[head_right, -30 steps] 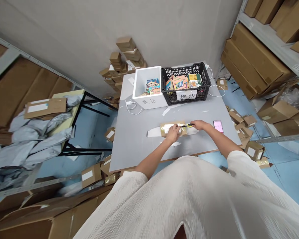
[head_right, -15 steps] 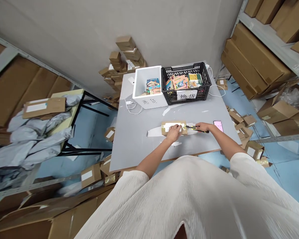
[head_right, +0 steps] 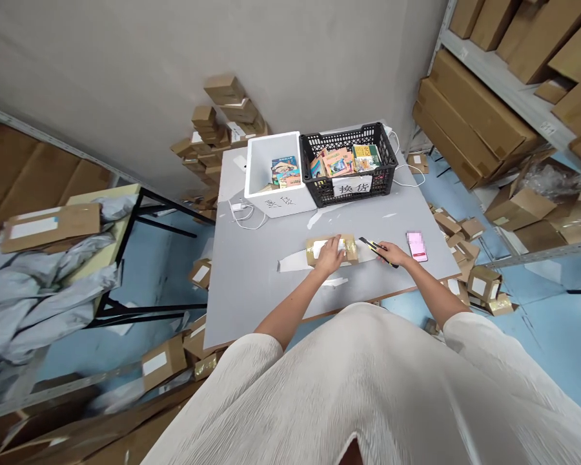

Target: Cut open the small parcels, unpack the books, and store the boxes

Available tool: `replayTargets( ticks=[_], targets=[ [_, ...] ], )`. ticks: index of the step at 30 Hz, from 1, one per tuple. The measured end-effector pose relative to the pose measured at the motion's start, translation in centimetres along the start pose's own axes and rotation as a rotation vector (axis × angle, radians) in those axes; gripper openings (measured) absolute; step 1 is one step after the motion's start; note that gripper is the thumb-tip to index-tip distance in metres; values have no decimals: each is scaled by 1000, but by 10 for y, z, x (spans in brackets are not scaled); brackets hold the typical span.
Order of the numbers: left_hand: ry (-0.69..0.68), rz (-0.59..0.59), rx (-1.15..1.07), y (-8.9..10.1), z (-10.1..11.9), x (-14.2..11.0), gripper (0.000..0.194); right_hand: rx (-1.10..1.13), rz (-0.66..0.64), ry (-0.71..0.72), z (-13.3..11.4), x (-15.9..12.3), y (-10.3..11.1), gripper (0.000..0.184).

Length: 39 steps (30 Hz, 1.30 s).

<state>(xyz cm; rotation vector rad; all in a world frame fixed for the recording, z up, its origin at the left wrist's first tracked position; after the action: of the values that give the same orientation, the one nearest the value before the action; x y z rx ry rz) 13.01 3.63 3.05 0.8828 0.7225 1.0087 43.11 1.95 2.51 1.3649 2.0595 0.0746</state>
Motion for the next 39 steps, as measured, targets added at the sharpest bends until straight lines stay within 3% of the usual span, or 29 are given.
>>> replayTargets(
  ticks=[5,10,14,19,27,32,36,39],
  targets=[
    [37,38,37,1,-5,12,59,-101,119,98,-9,-12,-13,37],
    [44,-63,97,-6,-15,21,71,-324,191,235,-14,-19,-27,37],
    [68,-113,103,-10,-16,26,69,-466,176,213,-8,-20,-29,42],
    [29,-55,91,-9,-13,24,60,-543,206,203,-3,-21,-28,43],
    [51,-42,52,-9,-13,19,55,-536,245,201,-5,-2,-36,47],
    [78,45,28,-1,-24,15,54,-449,345,129,13,3,-25,45],
    [123,150,-34,2,-45,-10,53,-337,424,39,36,-1,-20,38],
    [192,241,-101,-3,-67,-39,76,-186,433,12,45,-1,-30,34]
  ],
)
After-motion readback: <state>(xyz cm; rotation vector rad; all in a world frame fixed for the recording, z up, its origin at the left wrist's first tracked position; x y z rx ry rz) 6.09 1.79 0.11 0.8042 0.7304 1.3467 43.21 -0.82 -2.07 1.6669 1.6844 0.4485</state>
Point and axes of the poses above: each hand's wrist, its own x-axis towards the middle knuckle, its own y-axis out of the back of the hand, z = x × y, the point moved 1 cm from there along x, towards the middle knuckle, and after that the axes turned 3 degrees about -x, right-handed, at the moved point
